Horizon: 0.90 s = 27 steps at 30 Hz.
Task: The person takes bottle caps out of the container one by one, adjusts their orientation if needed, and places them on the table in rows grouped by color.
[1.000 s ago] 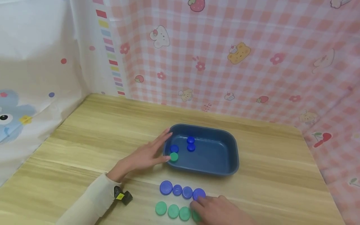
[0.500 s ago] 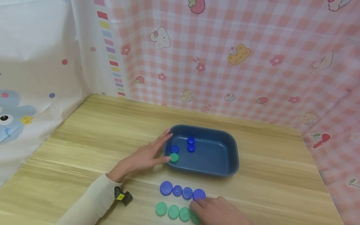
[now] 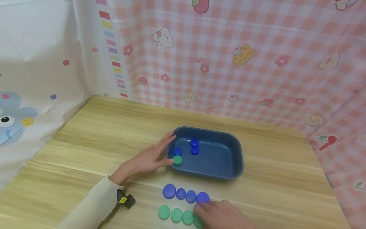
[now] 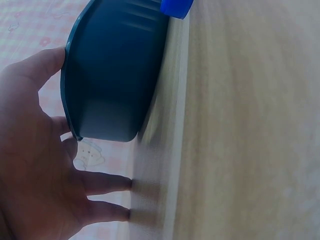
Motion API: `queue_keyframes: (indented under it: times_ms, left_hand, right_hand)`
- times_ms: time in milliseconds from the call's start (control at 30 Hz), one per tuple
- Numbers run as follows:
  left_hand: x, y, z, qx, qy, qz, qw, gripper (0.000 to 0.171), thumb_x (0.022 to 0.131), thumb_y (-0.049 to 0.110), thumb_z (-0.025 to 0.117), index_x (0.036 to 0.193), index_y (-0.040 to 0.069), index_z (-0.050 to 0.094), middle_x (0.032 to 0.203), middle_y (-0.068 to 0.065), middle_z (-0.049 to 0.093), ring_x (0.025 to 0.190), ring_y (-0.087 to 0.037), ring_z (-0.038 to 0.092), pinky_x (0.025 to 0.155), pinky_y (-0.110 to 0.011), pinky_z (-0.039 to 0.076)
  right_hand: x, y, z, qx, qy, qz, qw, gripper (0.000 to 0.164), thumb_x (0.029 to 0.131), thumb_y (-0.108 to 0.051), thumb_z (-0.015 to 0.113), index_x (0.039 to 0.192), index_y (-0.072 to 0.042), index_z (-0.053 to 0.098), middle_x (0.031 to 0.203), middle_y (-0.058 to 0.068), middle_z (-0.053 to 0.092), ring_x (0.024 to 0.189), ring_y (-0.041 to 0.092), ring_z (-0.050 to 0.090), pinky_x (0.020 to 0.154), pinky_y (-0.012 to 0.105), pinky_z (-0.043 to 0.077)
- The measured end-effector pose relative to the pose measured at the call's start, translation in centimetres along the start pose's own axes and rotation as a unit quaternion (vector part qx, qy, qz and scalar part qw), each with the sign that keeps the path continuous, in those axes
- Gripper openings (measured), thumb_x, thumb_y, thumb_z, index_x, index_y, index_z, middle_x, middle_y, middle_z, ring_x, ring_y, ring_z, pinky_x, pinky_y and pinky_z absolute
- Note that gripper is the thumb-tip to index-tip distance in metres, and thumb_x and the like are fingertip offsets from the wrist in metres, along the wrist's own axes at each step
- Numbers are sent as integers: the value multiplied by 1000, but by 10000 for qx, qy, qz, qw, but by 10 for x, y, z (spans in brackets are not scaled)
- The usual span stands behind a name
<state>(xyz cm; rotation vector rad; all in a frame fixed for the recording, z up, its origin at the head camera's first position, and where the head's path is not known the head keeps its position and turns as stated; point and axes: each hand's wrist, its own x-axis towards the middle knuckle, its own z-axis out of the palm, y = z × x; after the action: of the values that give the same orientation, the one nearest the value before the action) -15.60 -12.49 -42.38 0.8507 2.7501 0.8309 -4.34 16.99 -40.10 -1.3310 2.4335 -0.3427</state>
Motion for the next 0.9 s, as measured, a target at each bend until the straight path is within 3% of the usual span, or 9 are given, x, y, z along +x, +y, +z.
queue_keyframes:
  times_ms: [233,467,533,633,767,900]
  left_hand:
    - [2,0,-1,18,4,12,10000,81,93,63,43,155,30,1,159,11,-12,137,-33,30,102,-67,22]
    - [2,0,-2,40,1,34,10000,82,93,62,44,155,28,2,159,10,-12,136,-34,32,101,-68,22]
    - [2,0,-1,40,-2,34,10000,82,93,62,44,155,28,2,159,10,-12,136,-34,32,101,-68,23]
    - [1,-1,0,40,11,51,10000,82,93,61,44,155,28,2,159,9,-11,136,-33,33,101,-68,23]
    - [1,-1,1,20,29,80,10000,82,94,60,45,155,28,2,159,8,-11,135,-33,34,101,-68,23]
    - [0,-2,1,34,31,95,9999,82,94,60,45,155,28,1,159,8,-11,135,-32,34,101,-68,23]
  right_hand:
    - [0,0,-5,-154,4,-9,9999,14,91,-35,65,97,-25,56,77,-22,41,61,-5,37,47,12,34]
    - [-2,-4,-22,-456,231,-207,9985,26,92,-50,57,95,-25,57,78,-22,45,61,-5,37,49,12,33]
    - [-2,-6,-29,-574,276,-257,9976,23,92,-48,58,94,-25,55,78,-22,43,61,-4,37,48,13,33]
    - [-3,-6,-42,-978,453,-387,9934,14,89,-30,67,95,-25,54,79,-21,41,64,-2,37,50,16,33]
    - [-2,-3,-60,-1379,734,-578,9860,25,79,-12,72,98,-23,57,83,-18,47,69,0,42,54,17,37]
    - [3,0,-77,-1444,719,-475,9858,26,79,-13,73,99,-21,58,83,-16,48,67,0,44,46,15,32]
